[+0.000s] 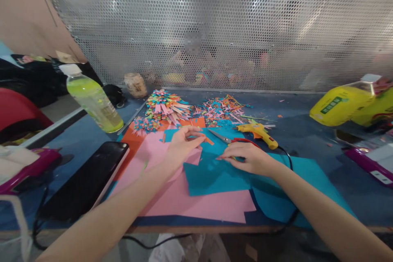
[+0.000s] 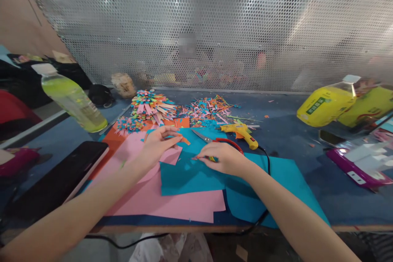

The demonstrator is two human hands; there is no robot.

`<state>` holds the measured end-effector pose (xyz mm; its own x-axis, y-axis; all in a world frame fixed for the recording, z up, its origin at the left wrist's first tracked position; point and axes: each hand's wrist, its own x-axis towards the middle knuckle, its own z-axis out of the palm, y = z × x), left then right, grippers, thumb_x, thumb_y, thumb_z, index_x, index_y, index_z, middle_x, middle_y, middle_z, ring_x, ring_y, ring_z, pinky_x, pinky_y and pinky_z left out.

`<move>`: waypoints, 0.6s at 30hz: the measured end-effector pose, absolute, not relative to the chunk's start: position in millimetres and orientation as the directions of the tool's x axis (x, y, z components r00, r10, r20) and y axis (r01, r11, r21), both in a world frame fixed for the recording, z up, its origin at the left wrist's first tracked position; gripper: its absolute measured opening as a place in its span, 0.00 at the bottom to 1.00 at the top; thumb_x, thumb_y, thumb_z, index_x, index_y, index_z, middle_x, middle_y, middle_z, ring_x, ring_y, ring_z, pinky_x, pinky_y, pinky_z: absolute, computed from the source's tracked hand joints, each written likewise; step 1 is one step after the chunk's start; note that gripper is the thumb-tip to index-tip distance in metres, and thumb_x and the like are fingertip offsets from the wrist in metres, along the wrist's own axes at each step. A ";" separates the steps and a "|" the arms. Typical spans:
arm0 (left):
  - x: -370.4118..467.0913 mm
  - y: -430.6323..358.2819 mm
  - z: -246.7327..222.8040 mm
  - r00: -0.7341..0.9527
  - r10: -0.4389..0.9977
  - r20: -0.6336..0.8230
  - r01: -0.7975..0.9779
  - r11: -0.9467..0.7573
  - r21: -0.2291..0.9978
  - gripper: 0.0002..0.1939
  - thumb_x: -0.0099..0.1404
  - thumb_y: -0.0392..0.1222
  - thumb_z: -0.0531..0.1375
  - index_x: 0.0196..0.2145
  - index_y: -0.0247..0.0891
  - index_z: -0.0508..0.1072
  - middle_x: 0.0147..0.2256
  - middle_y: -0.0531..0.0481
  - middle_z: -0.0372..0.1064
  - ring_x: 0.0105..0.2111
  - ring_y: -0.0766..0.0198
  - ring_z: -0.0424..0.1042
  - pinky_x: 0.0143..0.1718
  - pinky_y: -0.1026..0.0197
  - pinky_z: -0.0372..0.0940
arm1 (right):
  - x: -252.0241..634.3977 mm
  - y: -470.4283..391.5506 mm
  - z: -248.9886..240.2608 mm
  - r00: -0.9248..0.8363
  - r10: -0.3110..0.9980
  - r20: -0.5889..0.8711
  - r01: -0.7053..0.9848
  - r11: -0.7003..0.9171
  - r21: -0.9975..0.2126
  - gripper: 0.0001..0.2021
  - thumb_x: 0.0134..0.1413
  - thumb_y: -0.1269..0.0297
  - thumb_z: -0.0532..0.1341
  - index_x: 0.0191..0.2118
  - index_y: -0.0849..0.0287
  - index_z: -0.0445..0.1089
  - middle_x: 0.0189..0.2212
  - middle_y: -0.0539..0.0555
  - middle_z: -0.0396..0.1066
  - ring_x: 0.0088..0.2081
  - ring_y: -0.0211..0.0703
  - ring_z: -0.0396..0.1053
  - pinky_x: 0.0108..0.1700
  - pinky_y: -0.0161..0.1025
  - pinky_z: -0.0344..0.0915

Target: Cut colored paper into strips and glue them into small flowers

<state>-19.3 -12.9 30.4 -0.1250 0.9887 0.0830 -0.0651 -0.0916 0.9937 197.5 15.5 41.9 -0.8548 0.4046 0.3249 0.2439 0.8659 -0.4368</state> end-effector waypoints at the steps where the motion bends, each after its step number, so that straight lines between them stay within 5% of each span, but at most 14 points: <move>1: -18.0 -14.5 32.5 -0.124 0.989 0.083 -0.067 -0.092 0.994 0.16 0.48 0.39 0.64 0.34 0.35 0.64 0.28 0.50 0.71 0.30 0.62 0.74 0.23 0.66 0.67 | 197.0 15.0 43.4 -0.813 0.477 0.334 0.260 0.811 -0.525 0.10 0.56 0.65 0.53 0.36 0.60 0.71 0.31 0.54 0.73 0.34 0.38 0.69 0.37 0.36 0.64; 6: -10.0 -24.7 40.1 -0.079 0.983 0.165 -0.002 -0.166 0.986 0.13 0.49 0.39 0.63 0.33 0.35 0.65 0.29 0.51 0.70 0.23 0.67 0.72 0.20 0.67 0.66 | 196.2 12.2 50.7 -0.694 0.693 0.195 0.314 0.535 -0.784 0.12 0.54 0.60 0.54 0.31 0.62 0.71 0.27 0.54 0.71 0.28 0.37 0.69 0.31 0.33 0.65; 18: -7.5 -29.7 39.5 -0.017 0.983 0.182 0.028 -0.182 0.983 0.12 0.51 0.40 0.62 0.34 0.36 0.66 0.30 0.51 0.70 0.24 0.67 0.71 0.21 0.67 0.66 | 199.3 12.8 49.7 -0.743 0.660 0.110 0.356 0.529 -0.771 0.12 0.55 0.60 0.53 0.32 0.61 0.70 0.28 0.54 0.71 0.29 0.36 0.68 0.31 0.33 0.64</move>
